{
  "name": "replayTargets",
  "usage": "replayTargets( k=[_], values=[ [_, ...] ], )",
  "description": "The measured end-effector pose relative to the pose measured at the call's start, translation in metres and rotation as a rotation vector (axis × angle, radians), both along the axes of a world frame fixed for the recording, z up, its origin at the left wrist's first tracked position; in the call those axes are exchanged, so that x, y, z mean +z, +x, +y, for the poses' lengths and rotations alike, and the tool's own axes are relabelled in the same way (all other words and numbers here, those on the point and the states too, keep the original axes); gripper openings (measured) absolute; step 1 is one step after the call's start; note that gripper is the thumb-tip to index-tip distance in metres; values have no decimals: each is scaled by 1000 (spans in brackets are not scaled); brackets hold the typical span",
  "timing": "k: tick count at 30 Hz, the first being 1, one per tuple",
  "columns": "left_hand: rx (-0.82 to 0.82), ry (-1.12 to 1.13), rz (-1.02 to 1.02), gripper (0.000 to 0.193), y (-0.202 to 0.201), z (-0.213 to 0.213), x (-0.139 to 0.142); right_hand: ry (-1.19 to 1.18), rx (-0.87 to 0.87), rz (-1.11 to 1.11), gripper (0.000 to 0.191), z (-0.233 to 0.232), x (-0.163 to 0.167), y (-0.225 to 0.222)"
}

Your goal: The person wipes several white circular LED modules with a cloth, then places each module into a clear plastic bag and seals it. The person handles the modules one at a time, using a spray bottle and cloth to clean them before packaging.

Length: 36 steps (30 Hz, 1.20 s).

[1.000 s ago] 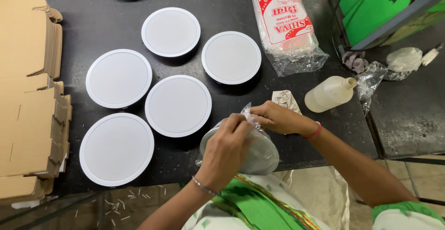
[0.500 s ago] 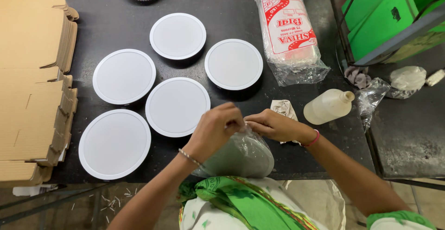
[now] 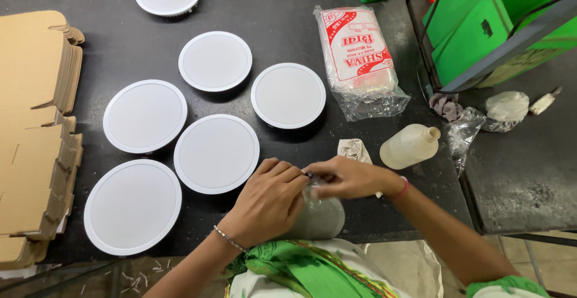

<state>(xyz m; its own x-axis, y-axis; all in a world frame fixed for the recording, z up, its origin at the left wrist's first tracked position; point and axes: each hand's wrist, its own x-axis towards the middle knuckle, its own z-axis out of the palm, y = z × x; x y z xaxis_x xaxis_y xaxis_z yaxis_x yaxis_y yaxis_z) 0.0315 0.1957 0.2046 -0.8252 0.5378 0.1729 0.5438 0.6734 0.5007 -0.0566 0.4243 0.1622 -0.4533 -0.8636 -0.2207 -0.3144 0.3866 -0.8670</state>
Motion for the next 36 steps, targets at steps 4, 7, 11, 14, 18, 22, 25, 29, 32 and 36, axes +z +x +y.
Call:
replayTargets(
  k=[4,7,11,14,18,22,25,29,32,36],
  values=[
    [137,266,139,35,-6,-21,1,72,-123,156,46,3,-11,1],
    [456,555,214,44,6,-57,-4,-80,-480,-41,41,14,-24,-22],
    [848,665,158,44,35,-107,-26,-521,-996,-626,41,29,-38,-84],
    [1024,771,40,44,56,-133,-50,-841,-1064,-718,44,17,-54,-135],
    [1123,840,-66,43,70,-160,-76,-1013,-1047,-643,43,-37,-85,-216],
    [1198,757,-109,42,73,-175,-85,-1103,-1180,-651,37,-98,-103,-291],
    [1241,671,-160,40,69,-181,-89,-1099,-1255,-627,31,-124,-108,-323],
    [1200,587,-226,35,57,-189,-106,-1062,-965,-507,24,-134,-111,-334],
    [1064,530,-199,35,42,-191,-126,-527,-1163,-81,30,-137,-119,-321],
    [876,460,-164,32,8,-172,-144,-656,-965,261,61,-113,-119,-207]
  ],
)
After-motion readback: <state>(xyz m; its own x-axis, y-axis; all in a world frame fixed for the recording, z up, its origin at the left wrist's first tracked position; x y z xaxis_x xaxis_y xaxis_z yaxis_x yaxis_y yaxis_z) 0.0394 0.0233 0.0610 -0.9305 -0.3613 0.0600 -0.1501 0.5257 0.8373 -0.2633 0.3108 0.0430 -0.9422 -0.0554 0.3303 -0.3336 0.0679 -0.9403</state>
